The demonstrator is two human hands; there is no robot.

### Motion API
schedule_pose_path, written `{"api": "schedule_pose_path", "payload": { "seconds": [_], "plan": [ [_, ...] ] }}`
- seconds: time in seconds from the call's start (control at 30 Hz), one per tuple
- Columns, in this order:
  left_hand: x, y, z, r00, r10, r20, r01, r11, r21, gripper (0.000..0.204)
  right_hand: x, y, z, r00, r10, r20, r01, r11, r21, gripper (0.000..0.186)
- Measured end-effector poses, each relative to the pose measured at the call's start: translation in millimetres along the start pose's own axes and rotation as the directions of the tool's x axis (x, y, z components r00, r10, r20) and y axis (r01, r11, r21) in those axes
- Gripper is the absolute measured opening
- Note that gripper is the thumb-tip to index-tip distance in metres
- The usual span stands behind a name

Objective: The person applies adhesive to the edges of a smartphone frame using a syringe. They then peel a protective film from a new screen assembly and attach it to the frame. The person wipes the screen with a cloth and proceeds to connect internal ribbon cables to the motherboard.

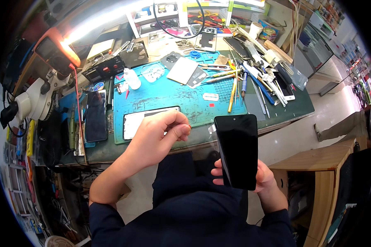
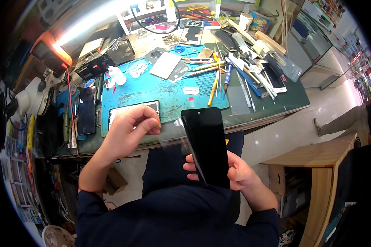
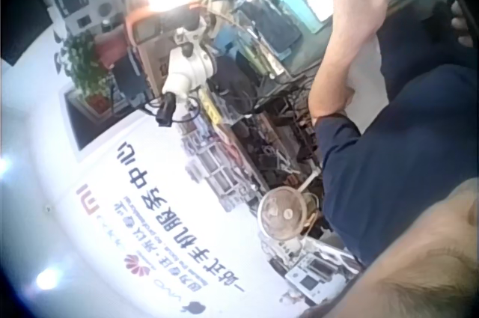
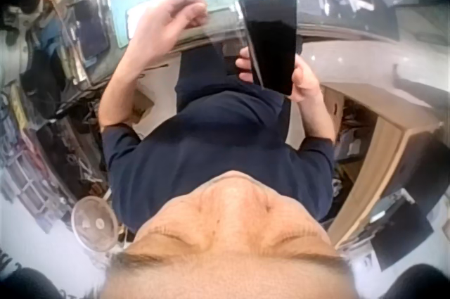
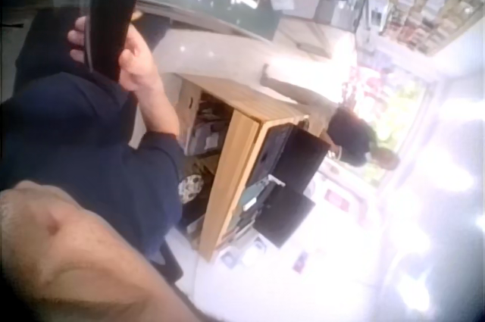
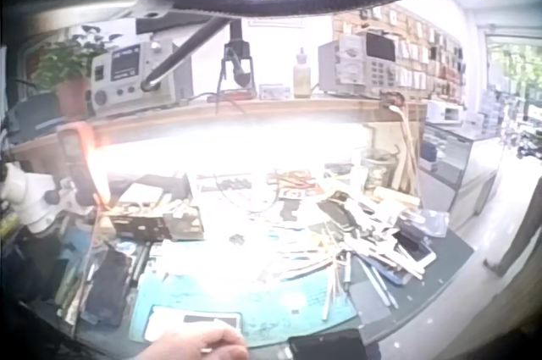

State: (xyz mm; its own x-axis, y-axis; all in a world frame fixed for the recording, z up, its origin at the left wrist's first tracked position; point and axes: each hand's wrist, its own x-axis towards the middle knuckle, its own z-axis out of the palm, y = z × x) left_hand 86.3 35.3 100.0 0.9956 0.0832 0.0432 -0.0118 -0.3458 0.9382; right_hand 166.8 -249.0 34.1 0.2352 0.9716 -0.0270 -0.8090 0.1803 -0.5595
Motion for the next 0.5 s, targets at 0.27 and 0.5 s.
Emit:
{"api": "schedule_pose_path", "payload": {
  "seconds": [0.27, 0.5],
  "plan": [
    [1, 11, -7, 0.999, 0.016, 0.041, -0.021, 0.989, 0.146, 0.012, -4, 11, -5, 0.991, -0.094, 0.095, 0.074, 0.978, 0.197, 0.094],
    [-1, 12, -12, 0.998, -0.041, 0.054, 0.038, 0.998, 0.056, 0.008, -7, 13, -7, 0.991, -0.084, 0.108, 0.060, 0.977, 0.204, 0.085]
  ]
}}
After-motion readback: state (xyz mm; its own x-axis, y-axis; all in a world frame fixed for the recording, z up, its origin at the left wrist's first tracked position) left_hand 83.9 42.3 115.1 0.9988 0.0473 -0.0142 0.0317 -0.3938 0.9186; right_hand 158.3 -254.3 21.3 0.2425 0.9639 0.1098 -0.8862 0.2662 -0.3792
